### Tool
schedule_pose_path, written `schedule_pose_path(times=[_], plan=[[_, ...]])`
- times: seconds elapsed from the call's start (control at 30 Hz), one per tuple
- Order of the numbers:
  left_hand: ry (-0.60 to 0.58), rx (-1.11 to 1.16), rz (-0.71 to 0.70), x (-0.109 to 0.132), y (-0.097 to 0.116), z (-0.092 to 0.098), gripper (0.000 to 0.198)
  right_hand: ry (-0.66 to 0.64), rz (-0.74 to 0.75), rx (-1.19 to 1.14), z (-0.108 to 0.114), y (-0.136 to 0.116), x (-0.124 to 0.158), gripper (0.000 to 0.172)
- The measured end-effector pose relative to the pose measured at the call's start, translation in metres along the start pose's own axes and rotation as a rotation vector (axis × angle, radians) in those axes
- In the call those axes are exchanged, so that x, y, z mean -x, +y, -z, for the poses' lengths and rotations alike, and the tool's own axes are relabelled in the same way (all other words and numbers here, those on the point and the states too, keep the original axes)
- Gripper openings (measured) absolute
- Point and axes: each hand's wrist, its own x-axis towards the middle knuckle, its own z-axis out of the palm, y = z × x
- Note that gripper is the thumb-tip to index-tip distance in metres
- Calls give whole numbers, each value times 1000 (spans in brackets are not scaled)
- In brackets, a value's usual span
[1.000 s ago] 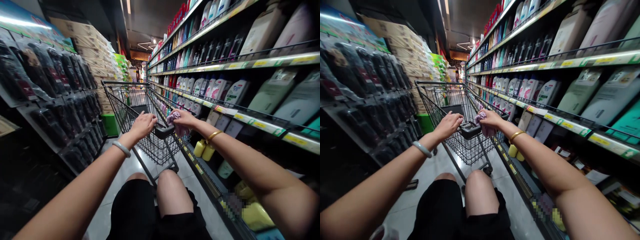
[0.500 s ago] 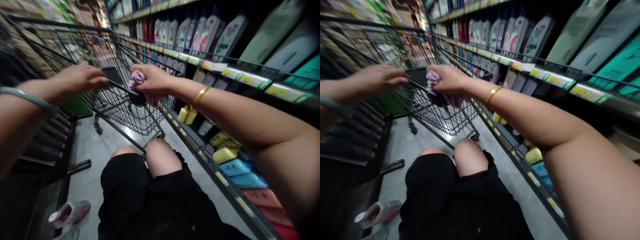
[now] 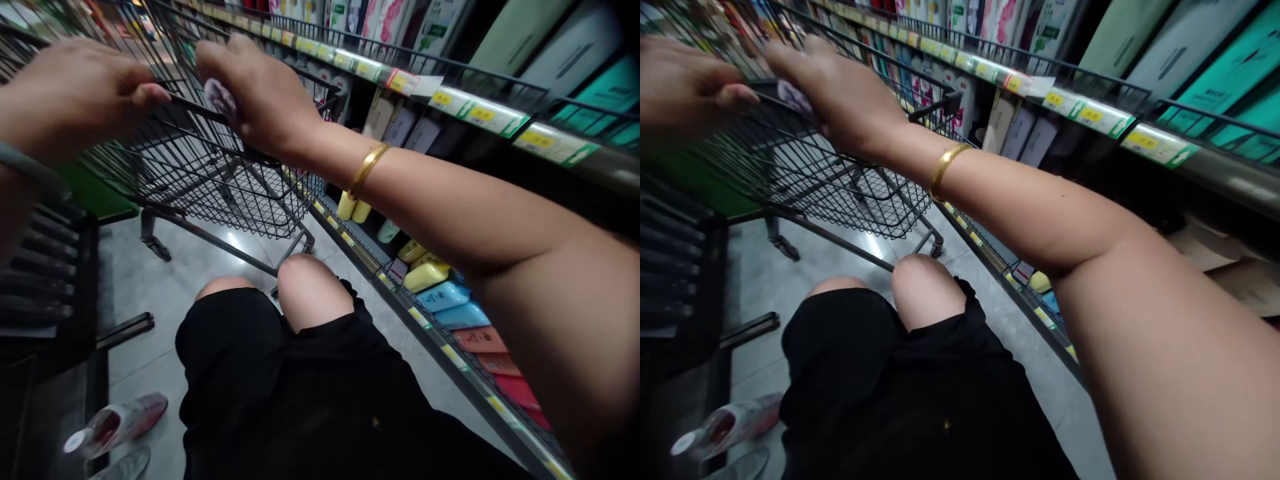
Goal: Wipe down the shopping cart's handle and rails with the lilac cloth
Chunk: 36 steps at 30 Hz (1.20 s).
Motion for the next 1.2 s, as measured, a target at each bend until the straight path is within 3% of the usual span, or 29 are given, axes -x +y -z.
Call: schedule_pose_path(times=[0.03,0.1,0.2,0.27,0.33,0.47,0.57,0.67,0.87,1.0,1.1,1.2], plan=[[57,-6,9,0,17,6,112,2,-55,-28,-2,4,0,44],[65,6,17,0,46,16,117,26,-116,-96,-1,9,3,38],[54,1,52,-1,70,22,123,9,-37,-147,10,16,21,29],[73,-16,64,-3,73,21,120,-49,-9,-158,18,23,32,28],[79,-26,71,-6,73,17,109,-65,-84,-157,21,29,36,26],[47,-58,98,-14,75,10,81,-50,-233,-127,7,29,17,36],[-7,-87,130,-17,75,12,68,-83,-101,-128,1,27,9,34],[-52,-123,102,-16,76,17,61,-91,24,-117,5,36,20,31],[-11,-84,156,-22,95,17,57,-17,-167,-28,1,35,28,35],[-15,-117,157,-28,108,18,60,18,-9,26,-16,30,22,35],[-11,-122,151,-30,120,21,68,5,76,26,-17,49,32,36],[23,-119,172,-35,138,19,76,45,-74,-75,-10,75,45,35]])
